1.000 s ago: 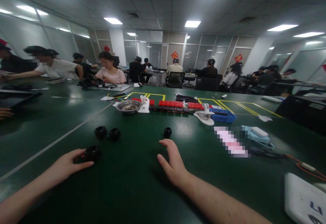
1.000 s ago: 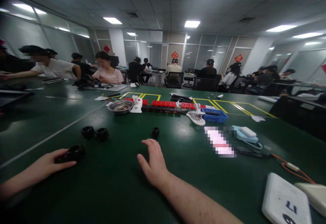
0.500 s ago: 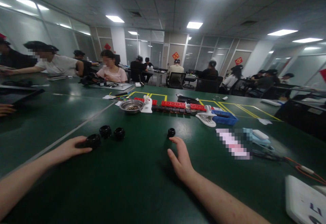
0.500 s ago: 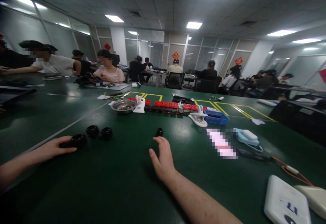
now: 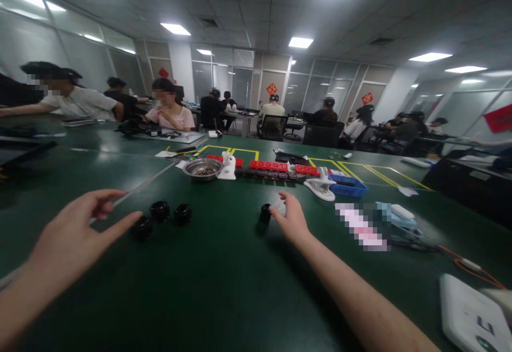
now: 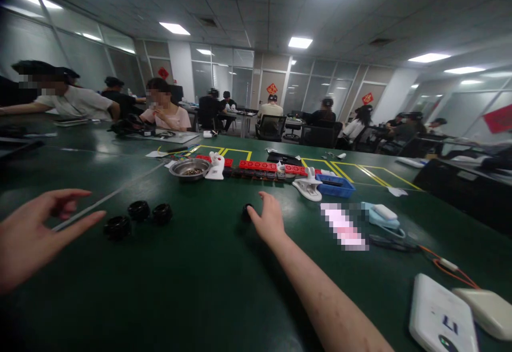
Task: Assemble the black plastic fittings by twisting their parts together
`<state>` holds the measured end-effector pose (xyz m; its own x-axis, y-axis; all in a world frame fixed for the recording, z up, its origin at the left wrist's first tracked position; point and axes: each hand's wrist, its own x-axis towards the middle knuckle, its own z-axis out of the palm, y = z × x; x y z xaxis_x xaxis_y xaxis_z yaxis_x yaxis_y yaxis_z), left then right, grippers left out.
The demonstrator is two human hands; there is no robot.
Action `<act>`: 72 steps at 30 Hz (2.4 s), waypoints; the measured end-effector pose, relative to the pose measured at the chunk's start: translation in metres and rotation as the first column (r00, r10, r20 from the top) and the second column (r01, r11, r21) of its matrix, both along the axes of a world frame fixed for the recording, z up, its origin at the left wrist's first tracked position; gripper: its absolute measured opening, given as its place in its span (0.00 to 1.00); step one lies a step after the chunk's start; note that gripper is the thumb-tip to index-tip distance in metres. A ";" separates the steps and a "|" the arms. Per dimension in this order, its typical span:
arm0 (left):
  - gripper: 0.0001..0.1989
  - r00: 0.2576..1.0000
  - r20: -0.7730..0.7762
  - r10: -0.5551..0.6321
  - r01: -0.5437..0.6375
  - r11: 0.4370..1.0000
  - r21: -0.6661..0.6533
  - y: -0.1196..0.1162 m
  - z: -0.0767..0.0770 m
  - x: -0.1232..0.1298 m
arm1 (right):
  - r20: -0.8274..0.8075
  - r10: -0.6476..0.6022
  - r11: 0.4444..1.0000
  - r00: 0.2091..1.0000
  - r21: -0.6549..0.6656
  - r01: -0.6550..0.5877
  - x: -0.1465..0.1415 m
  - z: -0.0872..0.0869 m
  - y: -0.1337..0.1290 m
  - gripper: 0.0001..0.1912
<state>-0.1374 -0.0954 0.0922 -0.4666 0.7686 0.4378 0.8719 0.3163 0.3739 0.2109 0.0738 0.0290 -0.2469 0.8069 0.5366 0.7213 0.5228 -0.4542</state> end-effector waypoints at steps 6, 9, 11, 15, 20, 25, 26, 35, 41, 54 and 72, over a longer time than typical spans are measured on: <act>0.30 0.785 0.190 -0.590 0.620 0.749 -0.234 0.072 -0.033 0.122 | 0.050 0.040 0.999 0.998 -0.021 -0.039 -0.015 -0.015 0.020 0.22; 0.35 0.778 0.156 -0.608 0.619 0.702 -0.353 0.118 -0.069 0.154 | 0.069 0.092 0.996 0.993 0.000 -0.092 -0.014 -0.022 0.020 0.15; 0.35 0.756 0.128 -0.642 0.638 0.681 -0.360 0.139 -0.084 0.165 | 0.081 0.114 0.993 0.990 0.008 -0.115 -0.012 -0.024 0.017 0.13; 0.28 0.721 0.122 -0.682 0.682 0.668 -0.297 0.154 -0.093 0.171 | 0.109 0.180 0.983 0.978 0.003 -0.181 -0.015 -0.023 0.008 0.13; 0.18 0.704 0.146 -0.695 0.705 0.659 -0.263 0.153 -0.093 0.162 | 0.109 0.291 0.957 0.950 -0.023 -0.290 -0.027 -0.022 -0.003 0.17; 0.18 0.699 0.127 -0.703 0.707 0.654 -0.269 0.157 -0.095 0.161 | 0.028 0.269 0.963 0.963 -0.021 -0.269 -0.027 -0.021 -0.004 0.28; 0.18 0.702 0.122 -0.702 0.704 0.656 -0.272 0.158 -0.096 0.162 | 0.006 0.250 0.968 0.968 -0.015 -0.250 -0.027 -0.021 -0.003 0.31; 0.17 0.711 0.023 -0.703 0.674 0.672 -0.305 0.158 -0.095 0.160 | 0.046 0.313 0.950 0.949 0.003 -0.314 -0.027 -0.015 -0.010 0.22; 0.20 0.692 -0.001 -0.722 0.685 0.657 -0.315 0.165 -0.103 0.155 | 0.054 0.238 0.968 0.970 0.064 -0.241 -0.029 -0.015 -0.012 0.24; 0.19 0.708 -0.053 -0.704 0.651 0.681 -0.337 0.161 -0.098 0.160 | 0.165 0.062 0.990 0.984 0.113 -0.081 -0.033 -0.017 -0.018 0.19; 0.20 0.696 -0.123 -0.708 0.649 0.693 -0.315 0.163 -0.104 0.155 | 0.202 0.052 0.988 0.978 0.131 -0.080 -0.035 -0.018 -0.025 0.14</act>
